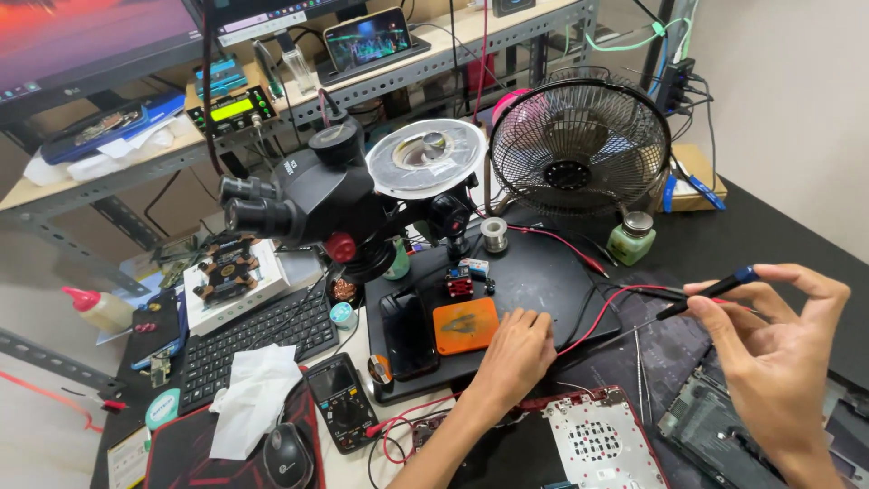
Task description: The person uses a screwdriver to remove screws from a red laptop chassis and then detaches the motherboard. They manipulate the internal components and wires while working at a cluttered electronics repair bench.
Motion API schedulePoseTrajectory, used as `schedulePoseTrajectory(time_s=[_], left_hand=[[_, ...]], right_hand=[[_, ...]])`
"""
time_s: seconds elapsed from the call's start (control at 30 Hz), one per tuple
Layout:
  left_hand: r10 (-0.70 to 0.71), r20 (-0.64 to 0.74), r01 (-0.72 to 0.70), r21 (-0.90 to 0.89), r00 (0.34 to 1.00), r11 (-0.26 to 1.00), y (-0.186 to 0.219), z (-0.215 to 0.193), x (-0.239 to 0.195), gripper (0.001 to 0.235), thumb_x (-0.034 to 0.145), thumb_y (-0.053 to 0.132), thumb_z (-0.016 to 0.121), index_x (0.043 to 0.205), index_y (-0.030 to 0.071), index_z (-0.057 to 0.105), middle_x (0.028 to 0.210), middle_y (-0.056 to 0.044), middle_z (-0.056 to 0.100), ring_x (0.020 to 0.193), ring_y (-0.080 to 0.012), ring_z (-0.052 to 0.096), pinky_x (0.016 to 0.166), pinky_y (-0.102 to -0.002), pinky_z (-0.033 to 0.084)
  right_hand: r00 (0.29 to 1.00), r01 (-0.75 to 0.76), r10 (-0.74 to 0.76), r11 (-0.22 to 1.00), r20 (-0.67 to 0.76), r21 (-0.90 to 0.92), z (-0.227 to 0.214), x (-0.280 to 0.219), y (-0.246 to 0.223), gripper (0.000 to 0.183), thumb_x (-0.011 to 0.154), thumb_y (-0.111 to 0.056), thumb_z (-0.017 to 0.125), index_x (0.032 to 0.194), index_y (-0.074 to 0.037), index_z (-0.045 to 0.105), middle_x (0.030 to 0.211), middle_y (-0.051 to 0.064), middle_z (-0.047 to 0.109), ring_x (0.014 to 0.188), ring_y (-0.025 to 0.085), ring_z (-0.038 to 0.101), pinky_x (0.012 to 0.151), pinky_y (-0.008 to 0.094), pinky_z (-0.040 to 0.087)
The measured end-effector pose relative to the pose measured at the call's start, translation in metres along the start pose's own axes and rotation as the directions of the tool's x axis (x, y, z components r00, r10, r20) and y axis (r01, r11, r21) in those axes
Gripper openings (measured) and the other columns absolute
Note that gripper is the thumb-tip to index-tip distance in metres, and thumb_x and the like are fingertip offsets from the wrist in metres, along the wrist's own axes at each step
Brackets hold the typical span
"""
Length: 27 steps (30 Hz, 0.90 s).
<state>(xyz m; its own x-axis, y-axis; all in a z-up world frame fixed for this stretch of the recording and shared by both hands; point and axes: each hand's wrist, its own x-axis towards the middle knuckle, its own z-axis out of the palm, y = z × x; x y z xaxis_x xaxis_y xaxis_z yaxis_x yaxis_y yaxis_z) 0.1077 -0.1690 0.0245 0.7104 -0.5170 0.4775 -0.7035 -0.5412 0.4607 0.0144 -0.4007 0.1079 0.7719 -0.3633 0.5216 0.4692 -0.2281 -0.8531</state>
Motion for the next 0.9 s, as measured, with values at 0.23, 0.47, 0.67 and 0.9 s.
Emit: schedulePoseTrajectory(time_s=[0.23,0.47,0.67,0.9], left_hand=[[-0.236,-0.006,0.211,-0.425,0.972,0.88,0.008,-0.026,-0.021,0.012,0.084,0.002,0.07,0.087,-0.001,0.059,0.083,-0.012,0.067,0.084,-0.0248,0.066,0.077,-0.035,0.052],[-0.331,0.2,0.346,-0.81,0.922,0.474,-0.014,-0.008,-0.03,0.007,0.089,0.001,0.073,0.091,0.002,0.067,0.088,-0.005,0.07,0.083,-0.0104,0.064,0.079,-0.025,0.052],[-0.299,0.376,0.43,-0.892,0.877,0.137,0.0,-0.022,-0.028,0.012,0.09,0.001,0.074,0.097,0.002,0.064,0.094,-0.008,0.071,0.087,-0.013,0.067,0.08,-0.027,0.055],[-0.267,0.407,0.436,-0.898,0.874,0.061,0.001,-0.026,-0.028,0.016,0.092,0.004,0.073,0.103,0.001,0.063,0.098,-0.01,0.071,0.09,-0.0157,0.069,0.082,-0.029,0.055]], right_hand=[[1.0,-0.017,0.017,0.999,0.01,0.048,0.009,-0.002,0.005,0.054,0.101,0.011,0.059,0.139,-0.007,0.024,0.115,0.025,0.064,0.105,0.023,0.07,0.096,0.033,0.058],[1.0,-0.012,0.012,1.0,-0.009,0.027,0.016,-0.008,0.002,0.05,0.105,0.009,0.058,0.138,-0.006,0.023,0.113,0.026,0.065,0.099,0.024,0.07,0.097,0.035,0.06],[0.999,-0.004,0.005,1.0,-0.037,0.022,0.015,-0.014,0.009,0.047,0.108,0.006,0.058,0.134,-0.007,0.022,0.113,0.026,0.066,0.098,0.023,0.07,0.097,0.035,0.059],[0.999,-0.028,0.029,0.999,-0.034,0.032,0.02,-0.014,0.007,0.049,0.106,0.007,0.059,0.135,-0.007,0.022,0.114,0.025,0.065,0.099,0.023,0.071,0.096,0.035,0.059]])
